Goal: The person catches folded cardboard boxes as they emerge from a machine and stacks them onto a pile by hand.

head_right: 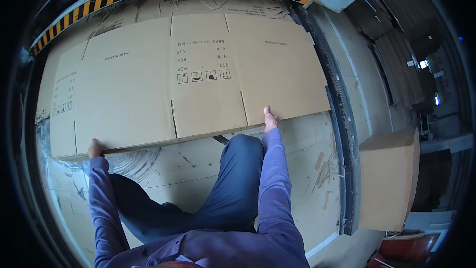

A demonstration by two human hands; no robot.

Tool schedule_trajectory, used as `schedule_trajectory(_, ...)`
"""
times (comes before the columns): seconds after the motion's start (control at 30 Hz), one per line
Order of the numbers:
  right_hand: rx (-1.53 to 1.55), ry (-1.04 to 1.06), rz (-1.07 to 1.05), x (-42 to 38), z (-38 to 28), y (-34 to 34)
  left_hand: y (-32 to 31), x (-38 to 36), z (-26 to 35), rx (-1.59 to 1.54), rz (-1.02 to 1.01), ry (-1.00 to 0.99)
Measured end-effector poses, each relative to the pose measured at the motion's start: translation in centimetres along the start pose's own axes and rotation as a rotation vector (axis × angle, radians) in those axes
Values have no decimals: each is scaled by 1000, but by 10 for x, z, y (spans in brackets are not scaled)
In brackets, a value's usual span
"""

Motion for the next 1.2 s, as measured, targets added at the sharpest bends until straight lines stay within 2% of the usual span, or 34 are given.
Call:
schedule_trajectory(0.17,29,14,-33,0,6,0,0,13,0,95,-1,-49)
schedule_trajectory(0.2,28,21,-36,13,17,3,-8,60,-14,247,48,-95)
schedule_trajectory(0.23,22,27,-51,22,24,3,-30,77,-6,786,56,-441)
schedule_trajectory(0.27,-25,64,-33,21,24,8,-40,54,5,1190,149,-509)
schedule_trajectory(0.3,-75,101,-41,15,25,9,-46,71,-5,1133,187,-577)
schedule_trajectory(0.33,-103,169,-81,13,27,12,-45,55,0,1068,219,-696)
schedule_trajectory(0.37,-178,233,-202,41,40,10,-55,100,-28,1047,283,-735)
schedule_trajectory(0.4,-103,242,-163,87,66,14,-54,71,-17,1141,428,-752)
schedule_trajectory(0.43,-150,207,-186,34,36,7,-52,63,-19,1168,526,-705)
schedule_trajectory(0.47,-131,158,-209,43,42,6,-23,7,10,982,394,-578)
schedule_trajectory(0.5,-114,237,-266,26,28,1,-26,-9,19,1057,317,-532)
schedule_trajectory(0.53,-93,217,-230,29,29,4,-33,7,5,1021,271,-342)
schedule_trajectory(0.57,-99,224,-34,64,38,16,-28,-22,11,975,189,-241)
schedule_trajectory(0.6,-183,253,77,19,15,15,-30,-15,-8,669,70,17)
schedule_trajectory(0.63,-319,285,70,11,2,7,-36,-10,-24,355,-48,248)
schedule_trajectory(0.7,-582,342,88,19,-5,13,-39,-24,-4,526,-55,116)
schedule_trajectory(0.83,-764,456,127,3,-21,9,-51,-32,11,929,-32,-355)
schedule_trajectory(0.9,-801,453,157,-12,-25,9,-28,-30,6,646,-32,-82)
schedule_trajectory(0.93,-828,525,279,-22,-29,12,-15,-37,9,500,-31,47)
schedule_trajectory(1.0,-866,666,542,-39,-36,19,-3,-61,29,674,-100,-138)
schedule_trajectory(1.03,-889,619,476,-27,-29,17,-7,-63,32,760,-141,-242)
schedule_trajectory(1.07,-905,569,419,-15,-24,16,-26,-37,22,871,-97,-453)
schedule_trajectory(1.1,-914,514,373,1,-17,19,-38,-17,14,1127,8,-478)
schedule_trajectory(1.13,-883,526,359,30,-2,25,-58,58,-22,1145,186,-570)
schedule_trajectory(1.17,-848,540,355,49,7,32,-42,20,-3,1021,104,-413)
schedule_trajectory(1.2,-810,640,427,57,12,40,-33,8,4,990,84,-390)
Point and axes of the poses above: each hand's wrist, its own x-axis towards the middle knuckle, its own y-axis out of the back of the hand, z = x × y, the point moved 8 cm from there along x, towards the middle knuckle, and after that the axes turned 11 degrees about y, right-handed, at the moved point
